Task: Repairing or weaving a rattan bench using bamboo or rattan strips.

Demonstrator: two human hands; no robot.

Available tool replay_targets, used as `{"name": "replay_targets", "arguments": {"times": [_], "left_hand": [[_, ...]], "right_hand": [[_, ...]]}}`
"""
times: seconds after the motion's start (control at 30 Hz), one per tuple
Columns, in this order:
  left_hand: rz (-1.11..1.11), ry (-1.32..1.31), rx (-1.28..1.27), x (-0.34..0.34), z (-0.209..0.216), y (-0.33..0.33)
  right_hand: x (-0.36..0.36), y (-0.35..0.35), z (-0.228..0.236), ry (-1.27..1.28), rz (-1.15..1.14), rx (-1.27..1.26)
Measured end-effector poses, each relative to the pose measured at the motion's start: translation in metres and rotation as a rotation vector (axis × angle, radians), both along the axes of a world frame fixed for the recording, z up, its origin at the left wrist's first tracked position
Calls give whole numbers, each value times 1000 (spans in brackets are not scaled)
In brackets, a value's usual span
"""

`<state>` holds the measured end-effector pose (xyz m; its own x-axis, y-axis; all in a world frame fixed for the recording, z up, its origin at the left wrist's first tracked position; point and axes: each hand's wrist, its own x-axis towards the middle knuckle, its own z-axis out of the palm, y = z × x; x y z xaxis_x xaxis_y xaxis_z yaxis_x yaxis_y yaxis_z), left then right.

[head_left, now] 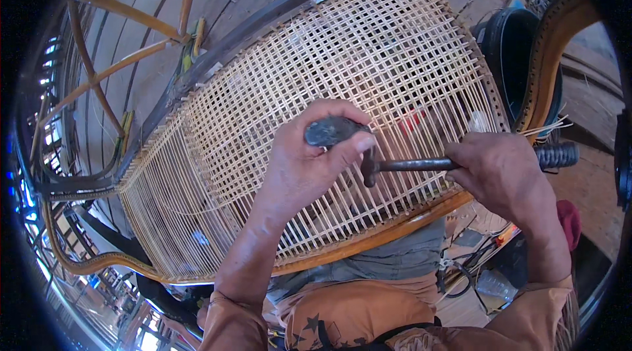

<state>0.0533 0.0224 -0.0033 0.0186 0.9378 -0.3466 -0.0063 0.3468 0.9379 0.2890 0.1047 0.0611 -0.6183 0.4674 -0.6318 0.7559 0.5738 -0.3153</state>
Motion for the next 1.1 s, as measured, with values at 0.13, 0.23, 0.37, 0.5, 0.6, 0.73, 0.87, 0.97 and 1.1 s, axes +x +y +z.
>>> {"name": "replay_targets", "arguments": {"times": [0.13,0.23,0.37,0.5,0.6,0.73,0.87,0.97,1.1], "left_hand": [[112,-158,-20,1,2,0],[93,-195,-36,11,6,7],[19,-44,-26,17,0,8],[23,-13,29,18,1,8],[70,-48,56,15,3,8],[46,-81,-5,23,4,15],[-12,-2,20,23,2,17],[-8,-27,21,24,0,17],[36,-122,-36,23,3,20]], "right_hand": [[2,-5,9,-6,26,-36],[7,-6,9,4,19,-83],[11,-6,6,57,43,-71],[12,3,1,92,-39,23],[11,-2,7,46,-12,15],[15,-8,10,120,7,84],[14,-4,8,87,12,1],[17,1,-1,71,-31,-25],[18,0,6,33,-63,-23]]}}
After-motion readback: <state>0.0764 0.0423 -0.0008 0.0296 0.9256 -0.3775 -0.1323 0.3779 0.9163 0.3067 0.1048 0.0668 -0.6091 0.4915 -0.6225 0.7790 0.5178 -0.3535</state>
